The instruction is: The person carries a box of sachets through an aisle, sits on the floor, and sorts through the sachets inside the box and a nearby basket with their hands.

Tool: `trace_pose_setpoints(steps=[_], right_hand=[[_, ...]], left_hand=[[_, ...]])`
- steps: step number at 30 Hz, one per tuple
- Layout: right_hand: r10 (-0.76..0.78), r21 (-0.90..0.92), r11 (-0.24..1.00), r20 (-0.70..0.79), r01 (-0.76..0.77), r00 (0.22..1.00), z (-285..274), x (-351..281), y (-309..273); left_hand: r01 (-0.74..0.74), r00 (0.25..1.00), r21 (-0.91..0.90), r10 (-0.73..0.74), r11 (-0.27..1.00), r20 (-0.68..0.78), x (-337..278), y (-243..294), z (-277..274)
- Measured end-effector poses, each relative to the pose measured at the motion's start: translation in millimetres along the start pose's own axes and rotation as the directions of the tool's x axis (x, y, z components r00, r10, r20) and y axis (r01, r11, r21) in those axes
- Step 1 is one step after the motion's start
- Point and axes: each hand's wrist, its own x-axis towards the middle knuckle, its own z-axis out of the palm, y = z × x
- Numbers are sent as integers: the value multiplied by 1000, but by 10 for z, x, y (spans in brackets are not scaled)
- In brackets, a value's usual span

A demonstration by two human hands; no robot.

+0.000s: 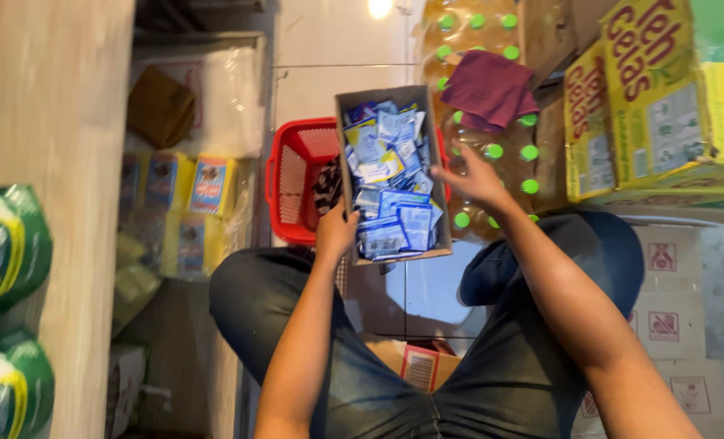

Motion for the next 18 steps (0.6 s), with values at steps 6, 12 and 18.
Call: trace_pose_setpoints(steps=[6, 12, 18], right_hand=[[159, 89, 982, 113, -169, 981, 155, -218, -304], [101, -17, 995, 7, -101, 995, 9, -372, -343], [221, -138, 968, 58, -211, 974, -58, -263, -401]], left_hand=[[-105, 995, -51, 104, 993, -9, -146, -79, 2], [-149, 989, -75, 149, 986, -4, -255, 67, 32], [-5, 997, 28, 8, 1000, -76, -122, 430, -115]])
